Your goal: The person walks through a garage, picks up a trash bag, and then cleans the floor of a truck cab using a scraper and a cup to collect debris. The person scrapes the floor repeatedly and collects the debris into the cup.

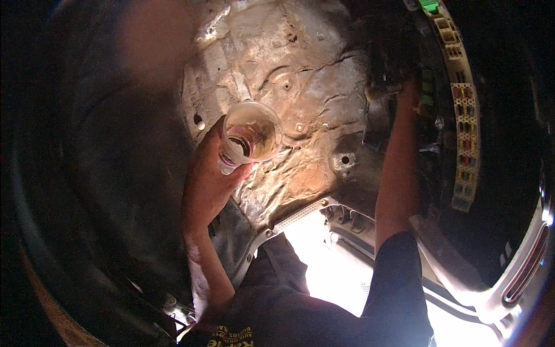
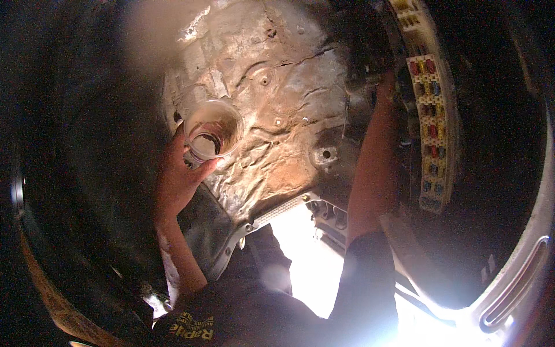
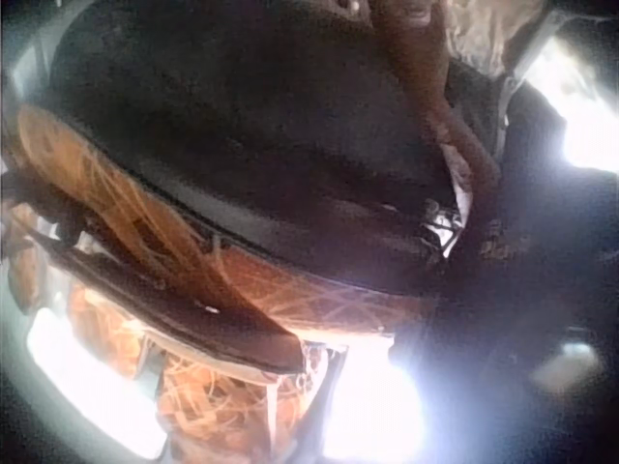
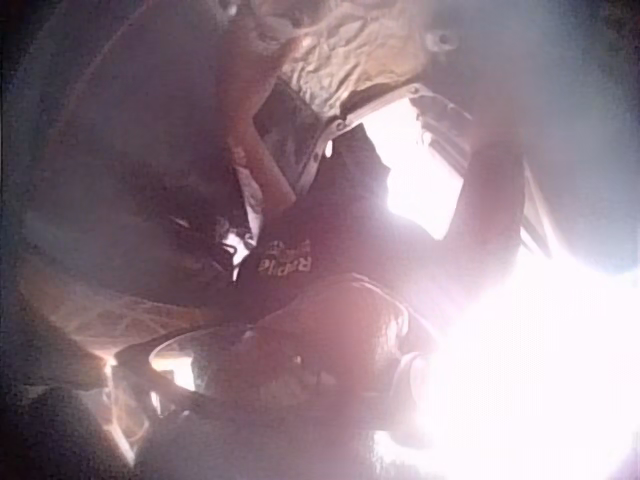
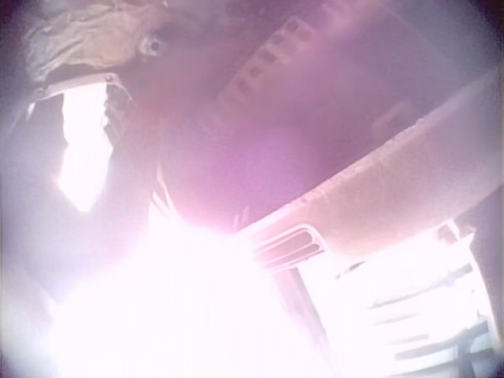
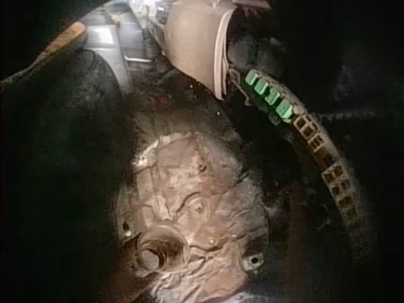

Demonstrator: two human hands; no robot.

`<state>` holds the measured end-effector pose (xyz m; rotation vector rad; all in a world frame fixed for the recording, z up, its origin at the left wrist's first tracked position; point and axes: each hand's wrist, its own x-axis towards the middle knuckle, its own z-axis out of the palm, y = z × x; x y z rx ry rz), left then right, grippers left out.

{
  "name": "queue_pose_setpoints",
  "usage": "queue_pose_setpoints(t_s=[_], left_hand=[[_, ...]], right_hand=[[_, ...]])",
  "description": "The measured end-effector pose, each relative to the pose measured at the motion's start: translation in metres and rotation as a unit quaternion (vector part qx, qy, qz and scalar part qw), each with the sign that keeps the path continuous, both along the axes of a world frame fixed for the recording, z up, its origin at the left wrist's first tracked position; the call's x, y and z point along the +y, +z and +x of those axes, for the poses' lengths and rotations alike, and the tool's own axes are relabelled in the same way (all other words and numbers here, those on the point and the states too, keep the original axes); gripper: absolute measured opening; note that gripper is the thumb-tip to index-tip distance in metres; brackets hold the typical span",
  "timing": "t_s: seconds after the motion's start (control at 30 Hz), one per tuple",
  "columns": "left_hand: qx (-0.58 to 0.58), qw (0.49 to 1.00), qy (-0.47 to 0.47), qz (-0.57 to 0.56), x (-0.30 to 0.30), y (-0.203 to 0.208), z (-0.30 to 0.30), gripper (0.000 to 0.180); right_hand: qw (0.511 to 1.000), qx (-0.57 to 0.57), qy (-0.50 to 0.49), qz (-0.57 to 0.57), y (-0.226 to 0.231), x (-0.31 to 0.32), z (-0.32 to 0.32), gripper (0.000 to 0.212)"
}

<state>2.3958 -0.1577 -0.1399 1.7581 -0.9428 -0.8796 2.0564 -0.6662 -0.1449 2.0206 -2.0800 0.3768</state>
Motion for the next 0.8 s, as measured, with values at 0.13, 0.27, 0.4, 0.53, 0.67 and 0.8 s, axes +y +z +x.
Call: queue_pose_setpoints(t_s=[0.13,0.27,0.4,0.53,0.67,0.8], left_hand=[[0.009,1.0,-0.002,-0.001,-0.001,0.001,0.001,0.084],[-0.005,1.0,0.01,0.005,0.0,-0.004,-0.004,0.087],[-0.022,0.999,0.011,0.031,0.0,-0.007,-0.003,0.089],[0.044,0.999,-0.005,0.028,-0.001,-0.006,0.0,0.089],[0.021,0.999,-0.009,0.025,-0.003,-0.005,0.0,0.089],[0.025,0.999,-0.015,0.013,-0.002,-0.003,0.001,0.091]], right_hand=[[1.0,0.004,-0.018,-0.017,-0.004,-0.023,0.012,0.051],[0.999,0.002,-0.03,-0.032,-0.006,-0.041,0.02,0.054],[0.998,-0.031,0.011,-0.046,0.002,-0.047,0.036,0.058],[0.995,-0.05,0.056,-0.067,0.012,-0.05,0.058,0.064],[0.995,-0.027,0.062,-0.075,0.008,-0.063,0.057,0.068],[0.996,0.01,0.051,-0.066,-0.005,-0.079,0.035,0.073]])
